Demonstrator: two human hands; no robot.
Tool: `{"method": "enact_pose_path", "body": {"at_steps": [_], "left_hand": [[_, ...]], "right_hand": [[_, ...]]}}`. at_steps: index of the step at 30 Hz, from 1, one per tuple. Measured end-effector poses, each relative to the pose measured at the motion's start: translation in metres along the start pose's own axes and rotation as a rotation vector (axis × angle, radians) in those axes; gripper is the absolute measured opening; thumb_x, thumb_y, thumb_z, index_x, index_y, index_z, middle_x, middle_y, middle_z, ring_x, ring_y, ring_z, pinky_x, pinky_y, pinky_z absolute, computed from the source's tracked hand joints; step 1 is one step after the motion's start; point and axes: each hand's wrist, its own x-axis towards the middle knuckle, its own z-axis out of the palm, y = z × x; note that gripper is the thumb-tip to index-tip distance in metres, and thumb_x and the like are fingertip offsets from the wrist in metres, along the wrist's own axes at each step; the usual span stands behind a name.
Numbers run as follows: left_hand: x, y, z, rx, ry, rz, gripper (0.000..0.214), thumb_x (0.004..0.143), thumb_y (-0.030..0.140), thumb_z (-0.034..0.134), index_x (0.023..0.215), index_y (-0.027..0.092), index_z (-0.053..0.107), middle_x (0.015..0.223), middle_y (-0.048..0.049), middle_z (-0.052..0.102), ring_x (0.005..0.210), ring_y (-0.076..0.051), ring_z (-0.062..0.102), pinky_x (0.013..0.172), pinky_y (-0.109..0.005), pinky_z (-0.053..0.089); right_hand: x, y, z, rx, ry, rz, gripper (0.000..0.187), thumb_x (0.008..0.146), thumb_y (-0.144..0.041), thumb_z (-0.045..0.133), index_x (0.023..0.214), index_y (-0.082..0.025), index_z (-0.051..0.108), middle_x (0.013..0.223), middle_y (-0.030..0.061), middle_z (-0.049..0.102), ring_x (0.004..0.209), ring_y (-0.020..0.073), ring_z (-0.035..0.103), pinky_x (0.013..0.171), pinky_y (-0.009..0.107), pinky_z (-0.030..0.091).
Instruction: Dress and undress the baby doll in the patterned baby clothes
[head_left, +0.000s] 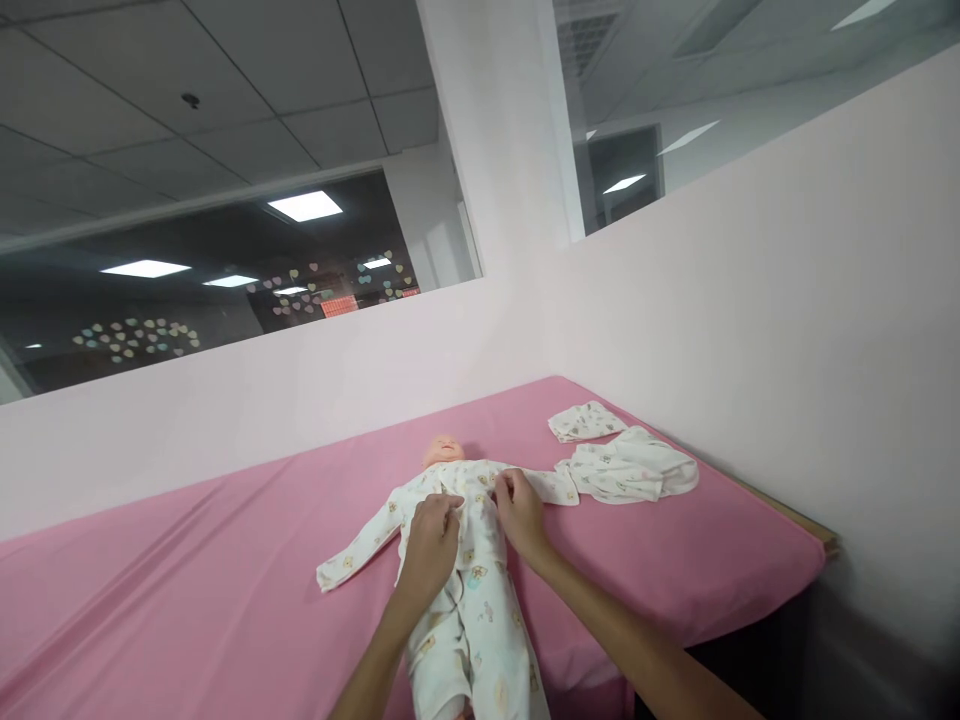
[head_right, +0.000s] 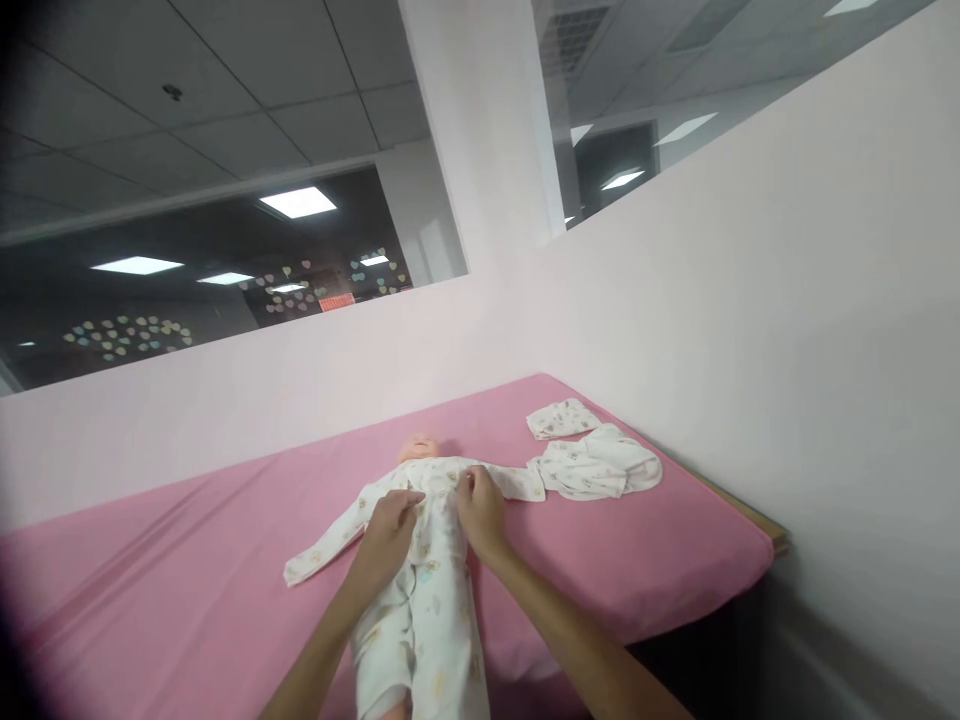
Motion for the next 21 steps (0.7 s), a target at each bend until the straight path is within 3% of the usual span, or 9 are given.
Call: {"method": "enact_pose_path", "body": {"at_steps": [3, 6, 8, 11, 13, 16, 18, 21], "left_hand": [[0.005, -0.008, -0.004, -0.155, 0.073, -0.087, 0.032, 0.090, 0.023, 0.035, 0.108, 0.018, 0.061, 0.116, -0.0089, 0.063, 0.109, -0.021, 0.057, 0.095, -0.035, 0.043], [0.010, -0.016, -0.010, -0.054, 0.139, -0.187, 0.031, 0.090, 0.032, 0.041, 0.109, 0.017, 0.060, 0.114, -0.0104, 0.063, 0.104, -0.023, 0.059, 0.089, -0.036, 0.045], [0.014, -0.018, -0.013, 0.129, 0.105, -0.220, 0.031, 0.087, 0.038, 0.047, 0.106, 0.016, 0.060, 0.110, -0.0116, 0.065, 0.104, -0.027, 0.058, 0.088, -0.037, 0.043], [0.023, -0.018, -0.016, 0.362, -0.052, -0.263, 0.026, 0.088, 0.040, 0.047, 0.095, 0.017, 0.060, 0.099, -0.0104, 0.068, 0.098, -0.028, 0.060, 0.077, -0.034, 0.040], [0.030, -0.020, -0.020, 0.423, -0.130, -0.275, 0.022, 0.089, 0.035, 0.043, 0.086, 0.019, 0.058, 0.092, -0.0080, 0.069, 0.090, -0.025, 0.063, 0.068, -0.030, 0.037], [0.038, -0.036, -0.038, 0.429, -0.131, -0.298, 0.020, 0.090, 0.030, 0.040, 0.083, 0.020, 0.056, 0.091, -0.0058, 0.070, 0.086, -0.022, 0.064, 0.065, -0.028, 0.036], [0.039, -0.060, -0.057, 0.447, -0.092, -0.369, 0.022, 0.091, 0.030, 0.037, 0.088, 0.019, 0.056, 0.095, -0.0072, 0.070, 0.088, -0.022, 0.065, 0.066, -0.028, 0.037], [0.029, -0.103, -0.084, 0.497, -0.047, -0.512, 0.027, 0.092, 0.028, 0.032, 0.094, 0.016, 0.056, 0.097, -0.0135, 0.069, 0.092, -0.027, 0.065, 0.069, -0.031, 0.039]], "right_hand": [[0.009, -0.024, 0.002, 0.024, -0.045, -0.065, 0.032, 0.095, -0.044, 0.040, 0.095, -0.020, 0.062, 0.100, 0.0050, 0.069, 0.093, 0.0176, 0.062, 0.078, 0.025, 0.043], [0.021, -0.047, 0.009, -0.010, -0.120, -0.083, 0.020, 0.082, -0.037, 0.058, 0.080, -0.019, 0.065, 0.092, 0.0074, 0.070, 0.088, 0.0213, 0.062, 0.073, 0.027, 0.041], [0.028, -0.056, 0.014, -0.043, -0.168, -0.062, 0.013, 0.076, -0.027, 0.060, 0.069, -0.018, 0.063, 0.080, 0.0083, 0.069, 0.079, 0.0216, 0.062, 0.067, 0.028, 0.039], [0.039, -0.059, 0.017, -0.072, -0.234, -0.032, 0.016, 0.074, -0.022, 0.057, 0.059, -0.018, 0.060, 0.065, 0.0048, 0.065, 0.064, 0.0175, 0.058, 0.057, 0.026, 0.033], [0.049, -0.051, 0.011, -0.088, -0.255, -0.007, 0.020, 0.078, -0.025, 0.054, 0.060, -0.019, 0.060, 0.063, 0.0025, 0.064, 0.060, 0.0152, 0.056, 0.054, 0.025, 0.031], [0.065, -0.024, -0.014, -0.138, -0.221, 0.069, 0.024, 0.087, -0.032, 0.048, 0.075, -0.018, 0.063, 0.077, 0.0015, 0.067, 0.067, 0.0139, 0.058, 0.055, 0.024, 0.034], [0.076, 0.001, -0.039, -0.199, -0.176, 0.141, 0.025, 0.093, -0.033, 0.045, 0.088, -0.017, 0.063, 0.087, 0.0029, 0.067, 0.074, 0.0136, 0.058, 0.062, 0.025, 0.040], [0.083, 0.039, -0.077, -0.308, -0.172, 0.257, 0.030, 0.095, -0.041, 0.049, 0.090, -0.014, 0.062, 0.085, 0.0028, 0.064, 0.072, 0.0137, 0.058, 0.068, 0.029, 0.046]]}}
